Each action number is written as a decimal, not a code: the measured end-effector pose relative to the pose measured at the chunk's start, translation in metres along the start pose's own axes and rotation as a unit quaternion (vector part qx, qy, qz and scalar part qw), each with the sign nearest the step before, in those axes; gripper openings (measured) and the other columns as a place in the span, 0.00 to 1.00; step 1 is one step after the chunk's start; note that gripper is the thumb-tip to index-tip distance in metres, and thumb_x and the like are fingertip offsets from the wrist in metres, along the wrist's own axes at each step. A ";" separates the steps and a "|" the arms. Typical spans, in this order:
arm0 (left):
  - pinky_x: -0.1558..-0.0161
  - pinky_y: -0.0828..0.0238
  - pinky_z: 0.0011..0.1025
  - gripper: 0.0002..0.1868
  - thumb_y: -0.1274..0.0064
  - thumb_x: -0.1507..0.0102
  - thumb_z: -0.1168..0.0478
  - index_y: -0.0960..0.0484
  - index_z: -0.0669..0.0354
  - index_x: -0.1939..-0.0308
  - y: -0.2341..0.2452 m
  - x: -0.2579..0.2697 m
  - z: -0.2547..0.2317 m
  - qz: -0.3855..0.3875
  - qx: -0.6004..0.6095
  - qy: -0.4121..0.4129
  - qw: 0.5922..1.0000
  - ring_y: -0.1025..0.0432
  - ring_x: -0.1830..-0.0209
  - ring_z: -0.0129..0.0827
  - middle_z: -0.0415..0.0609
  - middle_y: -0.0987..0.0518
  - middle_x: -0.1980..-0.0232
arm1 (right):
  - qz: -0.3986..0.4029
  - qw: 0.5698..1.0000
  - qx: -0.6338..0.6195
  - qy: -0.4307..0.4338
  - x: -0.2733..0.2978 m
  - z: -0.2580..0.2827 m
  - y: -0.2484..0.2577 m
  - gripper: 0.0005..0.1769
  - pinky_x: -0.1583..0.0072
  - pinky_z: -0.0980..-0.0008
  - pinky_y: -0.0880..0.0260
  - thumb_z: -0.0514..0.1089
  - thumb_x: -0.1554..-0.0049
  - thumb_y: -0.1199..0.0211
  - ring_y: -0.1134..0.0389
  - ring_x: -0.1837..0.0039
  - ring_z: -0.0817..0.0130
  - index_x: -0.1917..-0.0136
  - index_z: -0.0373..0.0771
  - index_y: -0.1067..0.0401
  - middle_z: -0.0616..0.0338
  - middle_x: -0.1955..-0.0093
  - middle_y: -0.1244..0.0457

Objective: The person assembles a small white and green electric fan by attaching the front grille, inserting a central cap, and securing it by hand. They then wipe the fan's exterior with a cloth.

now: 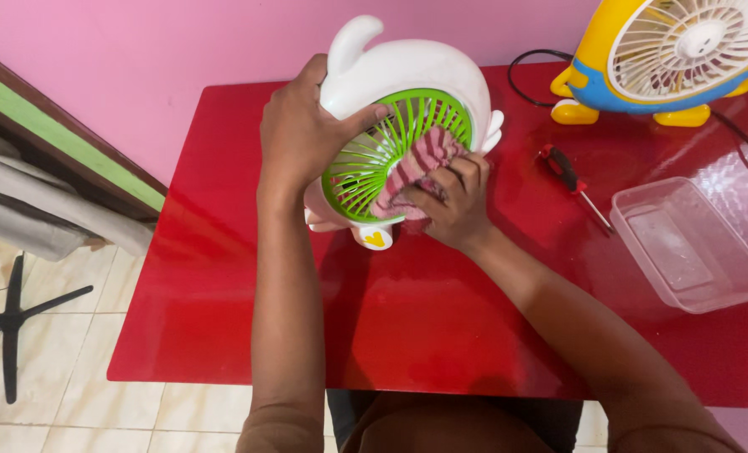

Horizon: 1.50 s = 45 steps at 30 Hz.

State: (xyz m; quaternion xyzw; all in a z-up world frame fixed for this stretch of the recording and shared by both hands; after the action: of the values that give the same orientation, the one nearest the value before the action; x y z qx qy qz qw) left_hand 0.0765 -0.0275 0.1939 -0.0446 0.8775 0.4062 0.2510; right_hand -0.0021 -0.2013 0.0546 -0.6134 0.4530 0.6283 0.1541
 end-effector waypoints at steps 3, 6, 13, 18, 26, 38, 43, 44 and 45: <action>0.58 0.23 0.43 0.32 0.28 0.47 0.43 0.19 0.52 0.46 -0.003 0.001 -0.019 -0.012 0.002 -0.051 0.999 0.18 0.58 0.43 0.47 0.13 0.57 | -0.010 1.000 -0.024 0.000 0.009 -0.006 0.000 0.19 0.33 0.45 0.45 0.66 0.42 0.36 0.44 0.36 0.54 0.46 0.56 0.25 0.60 0.43 0.42; 0.59 0.24 0.44 0.32 0.27 0.47 0.43 0.20 0.52 0.46 -0.008 0.003 -0.029 -0.007 -0.030 -0.049 0.998 0.18 0.58 0.43 0.48 0.14 0.57 | -0.013 1.000 -0.022 -0.008 0.006 -0.008 0.005 0.25 0.32 0.43 0.49 0.68 0.41 0.39 0.46 0.36 0.52 0.41 0.51 0.25 0.55 0.41 0.44; 0.58 0.23 0.43 0.31 0.31 0.45 0.47 0.21 0.48 0.41 -0.008 0.012 -0.050 -0.032 -0.030 -0.083 0.996 0.18 0.57 0.42 0.47 0.14 0.55 | 0.047 0.993 0.099 -0.035 -0.010 -0.012 0.002 0.25 0.22 0.37 0.62 0.59 0.39 0.42 0.47 0.19 0.62 0.30 0.55 0.26 0.57 0.19 0.47; 0.60 0.22 0.43 0.35 0.30 0.46 0.46 0.23 0.49 0.38 -0.007 0.013 -0.052 -0.042 -0.031 -0.097 0.994 0.19 0.57 0.44 0.48 0.14 0.54 | 0.000 0.986 -0.049 -0.158 -0.005 -0.037 0.000 0.32 0.20 0.30 0.63 0.66 0.32 0.49 0.54 0.15 0.46 0.26 0.44 0.36 0.43 0.17 0.53; 0.60 0.21 0.42 0.40 0.29 0.46 0.42 0.25 0.53 0.36 -0.009 0.012 -0.045 -0.056 -0.053 -0.103 0.992 0.18 0.58 0.43 0.50 0.15 0.52 | 0.069 0.997 0.031 -0.006 0.007 -0.005 -0.017 0.24 0.18 0.36 0.55 0.55 0.33 0.46 0.51 0.18 0.55 0.27 0.50 0.30 0.58 0.21 0.45; 0.60 0.23 0.45 0.42 0.31 0.43 0.42 0.29 0.58 0.32 -0.011 0.019 -0.049 -0.097 -0.097 -0.142 0.980 0.20 0.56 0.48 0.52 0.16 0.50 | -0.083 0.956 -0.173 -0.221 -0.051 -0.063 0.026 0.23 0.15 0.47 0.54 0.41 0.28 0.44 0.54 0.14 0.42 0.24 0.32 0.37 0.41 0.17 0.52; 0.60 0.23 0.44 0.40 0.33 0.41 0.42 0.28 0.61 0.33 -0.015 0.018 -0.044 -0.080 -0.092 -0.133 0.984 0.20 0.57 0.48 0.54 0.16 0.52 | -0.135 0.938 -0.196 -0.250 -0.081 -0.066 0.020 0.20 0.19 0.57 0.42 0.39 0.29 0.41 0.41 0.21 0.52 0.26 0.34 0.34 0.50 0.23 0.41; 0.60 0.23 0.44 0.39 0.34 0.41 0.42 0.27 0.62 0.33 -0.016 0.018 -0.042 -0.073 -0.089 -0.132 0.985 0.20 0.58 0.48 0.54 0.16 0.53 | -0.130 0.951 -0.160 -0.230 -0.087 -0.058 0.021 0.20 0.21 0.56 0.42 0.38 0.32 0.39 0.40 0.22 0.52 0.28 0.34 0.32 0.51 0.25 0.40; 0.60 0.24 0.44 0.39 0.34 0.40 0.43 0.27 0.62 0.34 -0.017 0.015 -0.041 -0.066 -0.085 -0.132 0.985 0.20 0.58 0.48 0.54 0.16 0.54 | -0.125 0.962 -0.123 -0.208 -0.094 -0.051 0.023 0.20 0.23 0.55 0.41 0.38 0.34 0.36 0.39 0.24 0.52 0.30 0.35 0.31 0.52 0.28 0.38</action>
State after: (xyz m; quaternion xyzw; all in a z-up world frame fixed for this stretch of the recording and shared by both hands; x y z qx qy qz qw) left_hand 0.0514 -0.0670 0.1970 -0.0700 0.7937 0.4644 0.3866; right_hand 0.0314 -0.2188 0.1571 -0.5351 0.2503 0.7686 0.2455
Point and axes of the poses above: each hand's wrist, its own x-axis away from the middle knuckle, its own y-axis out of the back of the hand, z = x × y, the point moved 9 cm from there along -x, towards the middle knuckle
